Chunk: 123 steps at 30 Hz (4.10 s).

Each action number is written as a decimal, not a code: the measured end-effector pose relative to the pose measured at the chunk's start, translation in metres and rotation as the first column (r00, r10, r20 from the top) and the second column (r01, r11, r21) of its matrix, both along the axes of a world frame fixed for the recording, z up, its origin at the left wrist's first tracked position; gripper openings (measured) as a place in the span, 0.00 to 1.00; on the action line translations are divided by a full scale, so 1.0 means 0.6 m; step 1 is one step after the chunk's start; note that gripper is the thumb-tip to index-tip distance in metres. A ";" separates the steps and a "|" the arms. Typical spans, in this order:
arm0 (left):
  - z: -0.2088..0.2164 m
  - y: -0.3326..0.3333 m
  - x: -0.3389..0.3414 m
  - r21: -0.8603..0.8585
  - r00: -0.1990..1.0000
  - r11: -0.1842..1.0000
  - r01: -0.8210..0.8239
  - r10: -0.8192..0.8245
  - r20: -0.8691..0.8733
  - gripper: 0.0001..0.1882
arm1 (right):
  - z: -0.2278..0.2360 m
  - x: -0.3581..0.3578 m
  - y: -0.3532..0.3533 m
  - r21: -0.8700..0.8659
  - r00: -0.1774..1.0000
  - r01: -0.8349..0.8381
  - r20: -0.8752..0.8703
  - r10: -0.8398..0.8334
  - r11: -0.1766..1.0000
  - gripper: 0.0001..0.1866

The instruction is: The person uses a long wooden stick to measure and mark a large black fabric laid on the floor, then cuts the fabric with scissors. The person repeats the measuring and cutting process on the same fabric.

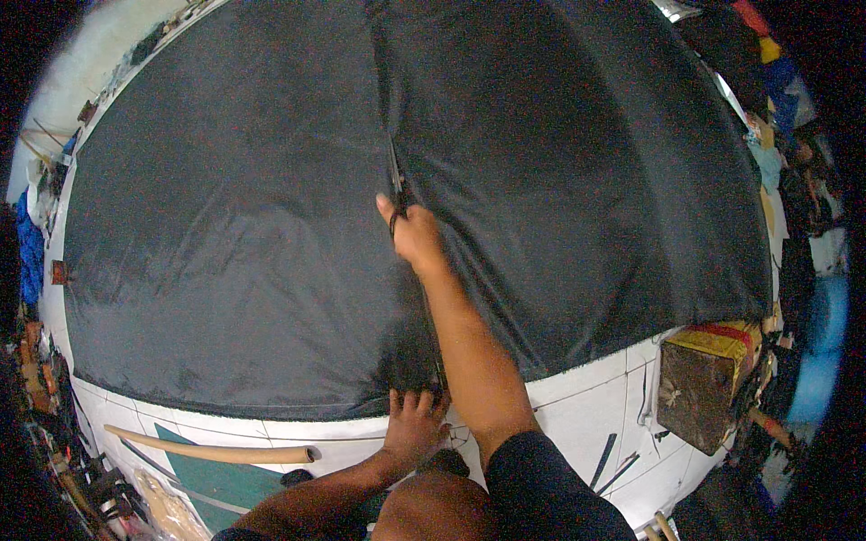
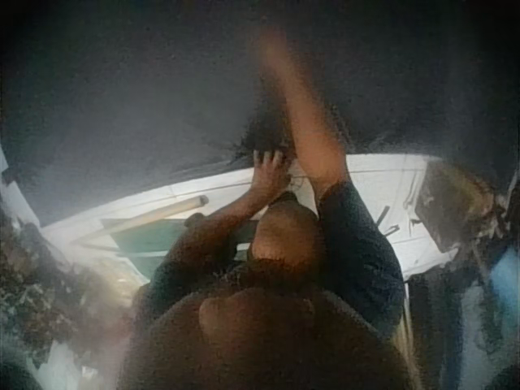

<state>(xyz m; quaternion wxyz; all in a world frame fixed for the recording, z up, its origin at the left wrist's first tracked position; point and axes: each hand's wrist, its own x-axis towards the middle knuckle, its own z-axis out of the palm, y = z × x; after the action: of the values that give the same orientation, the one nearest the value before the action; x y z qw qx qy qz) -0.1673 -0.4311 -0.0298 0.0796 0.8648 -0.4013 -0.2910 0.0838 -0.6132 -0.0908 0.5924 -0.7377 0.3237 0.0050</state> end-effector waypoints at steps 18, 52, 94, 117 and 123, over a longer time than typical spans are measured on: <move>-0.030 0.018 -0.016 -0.105 0.996 0.994 -0.020 0.029 0.085 0.39 | 0.049 0.272 -0.065 0.181 1.000 0.017 -0.014 -0.015 0.983 0.31; -0.084 -0.151 0.589 -0.186 0.855 0.885 -0.426 0.461 0.238 0.50 | 0.060 0.305 -0.068 -0.039 0.984 0.023 -0.178 -0.030 0.999 0.30; -0.134 -0.333 1.348 -0.357 0.610 0.798 -0.485 0.602 0.515 0.40 | -0.001 0.850 -0.244 -0.064 0.993 -0.018 -0.115 0.011 0.998 0.35; -0.092 -0.336 1.356 -0.243 0.700 0.785 -0.570 0.619 0.357 0.42 | -0.003 1.087 -0.308 -0.047 0.999 0.040 0.009 -0.039 0.998 0.32; -0.093 -0.330 1.353 -0.256 0.705 0.781 -0.570 0.625 0.337 0.42 | 0.020 1.195 -0.333 -0.021 1.000 -0.006 0.005 0.006 1.000 0.36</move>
<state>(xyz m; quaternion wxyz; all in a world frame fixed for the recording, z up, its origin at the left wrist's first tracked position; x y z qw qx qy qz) 0.6444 -0.6288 -0.0859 0.1423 0.9812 -0.1247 -0.0373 0.8008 -0.8132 -0.0785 0.5852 -0.7449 0.3204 0.0015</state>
